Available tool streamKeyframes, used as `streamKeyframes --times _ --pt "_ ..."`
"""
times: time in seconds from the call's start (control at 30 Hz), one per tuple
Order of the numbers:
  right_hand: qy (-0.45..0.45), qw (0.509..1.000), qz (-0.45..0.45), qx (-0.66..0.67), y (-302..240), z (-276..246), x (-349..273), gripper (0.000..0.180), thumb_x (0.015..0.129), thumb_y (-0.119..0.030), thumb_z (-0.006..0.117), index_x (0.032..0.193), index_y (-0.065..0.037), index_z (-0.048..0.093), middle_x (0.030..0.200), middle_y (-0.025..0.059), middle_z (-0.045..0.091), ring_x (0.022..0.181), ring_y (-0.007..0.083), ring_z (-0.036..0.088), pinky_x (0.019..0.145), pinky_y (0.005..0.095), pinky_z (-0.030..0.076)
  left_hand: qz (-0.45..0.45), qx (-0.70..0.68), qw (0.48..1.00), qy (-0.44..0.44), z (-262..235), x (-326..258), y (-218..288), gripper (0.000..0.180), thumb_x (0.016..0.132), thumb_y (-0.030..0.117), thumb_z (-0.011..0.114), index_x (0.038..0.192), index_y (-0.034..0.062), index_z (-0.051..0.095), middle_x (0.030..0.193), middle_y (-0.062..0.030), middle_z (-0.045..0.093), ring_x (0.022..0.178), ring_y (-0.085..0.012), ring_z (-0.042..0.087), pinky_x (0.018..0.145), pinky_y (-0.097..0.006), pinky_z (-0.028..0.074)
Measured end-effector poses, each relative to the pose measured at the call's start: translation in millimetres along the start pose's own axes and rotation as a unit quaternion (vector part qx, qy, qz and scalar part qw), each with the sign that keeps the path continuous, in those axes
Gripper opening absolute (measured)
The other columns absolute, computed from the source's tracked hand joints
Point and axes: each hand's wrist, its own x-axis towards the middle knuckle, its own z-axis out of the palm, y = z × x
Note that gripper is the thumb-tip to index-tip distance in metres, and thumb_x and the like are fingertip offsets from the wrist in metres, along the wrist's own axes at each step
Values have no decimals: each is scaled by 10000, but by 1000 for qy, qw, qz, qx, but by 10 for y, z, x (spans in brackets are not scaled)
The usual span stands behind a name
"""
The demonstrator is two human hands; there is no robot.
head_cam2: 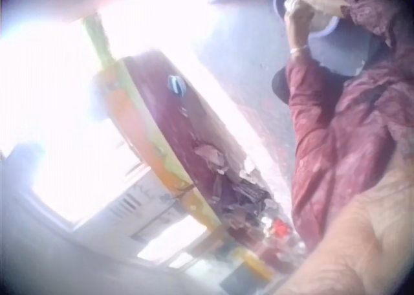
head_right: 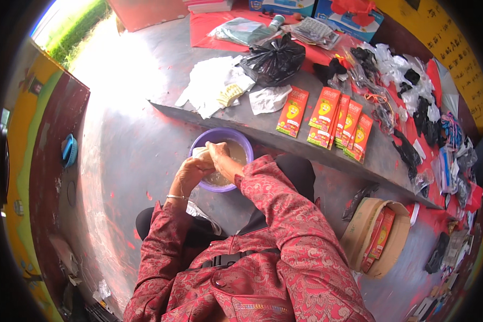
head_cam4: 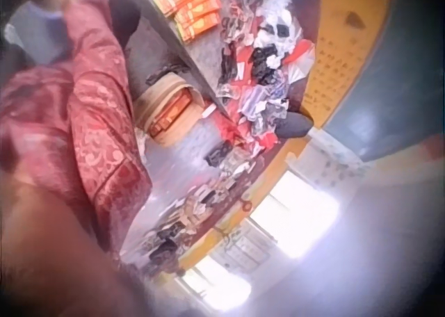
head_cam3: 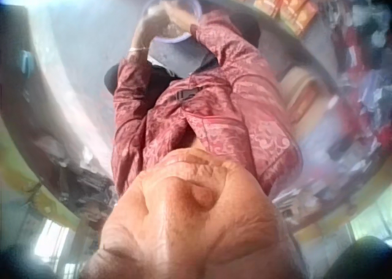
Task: The person wipes the surface of several orange boxes with a white cloth, then places them into a cardboard box. The person also washes the cloth in a purple bowl of water and wrings it out before continuing to wipe more boxes.
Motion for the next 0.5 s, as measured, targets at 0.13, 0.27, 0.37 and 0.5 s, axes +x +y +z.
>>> streamKeyframes --times 0.13,0.27,0.37,0.5 --pt "-152 958 58 237 108 47 175 196 782 -250 595 796 -55 579 807 56 593 724 188 547 688 339 431 -37 -201 978 28 271 24 19 500 835 346 496 1177 -15 447 1193 -182 505 1113 -323 480 953 -510 361" --pt "-124 966 -2 227 -47 276 -88 219 803 -267 576 784 -57 635 811 39 599 727 137 532 675 312 429 -41 -200 972 112 -94 150 -44 485 863 386 399 1134 -6 489 1124 -186 547 1042 -321 532 926 -453 411" --pt "-198 953 -76 215 -132 369 -366 211 811 -210 545 855 -24 636 941 104 596 821 149 543 732 311 435 78 223 966 109 -309 142 -101 366 836 307 450 1049 22 537 1016 -167 586 964 -311 571 847 -407 462" --pt "-328 808 -222 437 292 542 59 262 810 -173 500 1005 -20 585 1120 136 551 988 210 527 858 354 405 -17 898 163 407 914 451 -265 579 860 426 419 1193 -45 468 1199 -209 508 1131 -302 472 957 -376 340"
